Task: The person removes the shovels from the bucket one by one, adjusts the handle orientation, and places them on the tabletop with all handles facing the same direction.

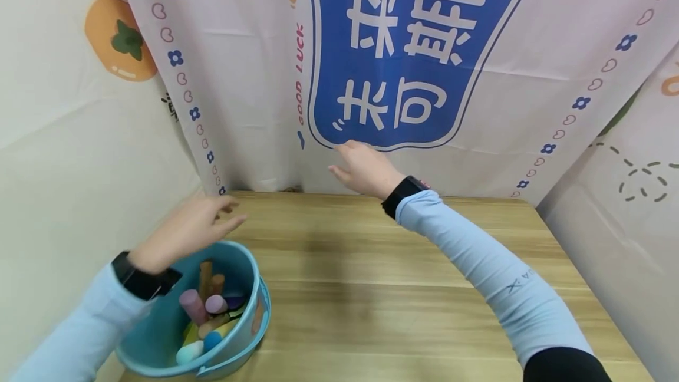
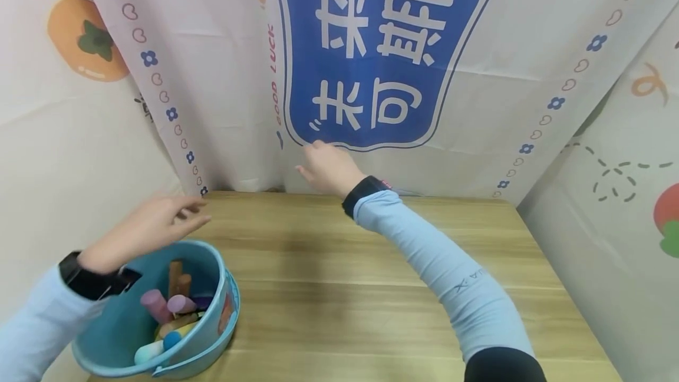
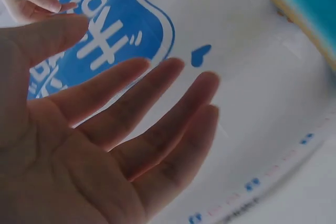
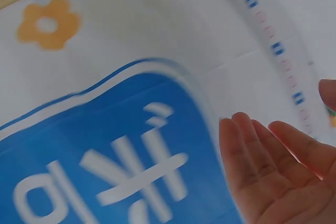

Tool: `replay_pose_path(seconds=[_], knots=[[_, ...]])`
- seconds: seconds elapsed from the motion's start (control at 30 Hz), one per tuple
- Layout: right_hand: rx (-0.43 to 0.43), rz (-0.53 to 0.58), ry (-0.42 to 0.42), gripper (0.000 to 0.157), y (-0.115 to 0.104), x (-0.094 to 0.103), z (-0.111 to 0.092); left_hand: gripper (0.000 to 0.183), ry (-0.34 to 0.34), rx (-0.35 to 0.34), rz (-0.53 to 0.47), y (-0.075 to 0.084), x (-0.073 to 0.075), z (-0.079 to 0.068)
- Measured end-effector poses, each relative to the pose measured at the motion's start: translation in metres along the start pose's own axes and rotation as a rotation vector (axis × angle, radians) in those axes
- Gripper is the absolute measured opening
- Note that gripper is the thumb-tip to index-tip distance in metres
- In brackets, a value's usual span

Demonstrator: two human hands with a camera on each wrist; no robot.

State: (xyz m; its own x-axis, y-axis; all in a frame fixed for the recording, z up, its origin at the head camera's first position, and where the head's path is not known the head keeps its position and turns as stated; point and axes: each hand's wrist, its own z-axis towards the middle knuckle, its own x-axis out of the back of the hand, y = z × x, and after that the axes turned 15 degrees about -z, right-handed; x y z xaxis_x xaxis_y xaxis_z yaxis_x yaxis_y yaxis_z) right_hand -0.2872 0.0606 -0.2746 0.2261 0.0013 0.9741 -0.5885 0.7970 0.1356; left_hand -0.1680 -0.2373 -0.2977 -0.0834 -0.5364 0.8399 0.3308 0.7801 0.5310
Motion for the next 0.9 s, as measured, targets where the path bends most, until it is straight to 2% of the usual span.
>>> replay_pose_path(seconds=[0.17,0.33,0.47,0.6,0.67,0.77,0.9], knots=[[0.093,-0.012,0.028,0.048,-0.032,-0.006,-0.003,0.052,-0.029,0.081,-0.028,-0.011,-0.015,-0.041],[0.223,0.058,0.036,0.039,-0.064,-0.012,0.000,0.046,-0.064,0.136,-0.029,-0.014,-0.030,-0.066],[0.351,0.135,0.028,0.039,-0.092,-0.019,0.003,0.035,-0.093,0.168,-0.052,-0.016,-0.037,-0.080],[0.475,0.151,0.021,0.038,-0.124,-0.028,0.003,0.030,-0.120,0.201,-0.050,-0.017,-0.042,-0.092],[0.519,0.156,-0.012,0.037,-0.142,-0.033,0.003,0.026,-0.118,0.201,-0.019,-0.017,-0.043,-0.097],[0.579,0.127,-0.060,0.037,-0.165,-0.039,0.003,0.030,-0.112,0.199,0.015,-0.019,-0.045,-0.100],[0.638,0.111,-0.161,0.035,-0.190,-0.045,0.006,0.034,-0.105,0.196,-0.011,-0.025,-0.046,-0.105]])
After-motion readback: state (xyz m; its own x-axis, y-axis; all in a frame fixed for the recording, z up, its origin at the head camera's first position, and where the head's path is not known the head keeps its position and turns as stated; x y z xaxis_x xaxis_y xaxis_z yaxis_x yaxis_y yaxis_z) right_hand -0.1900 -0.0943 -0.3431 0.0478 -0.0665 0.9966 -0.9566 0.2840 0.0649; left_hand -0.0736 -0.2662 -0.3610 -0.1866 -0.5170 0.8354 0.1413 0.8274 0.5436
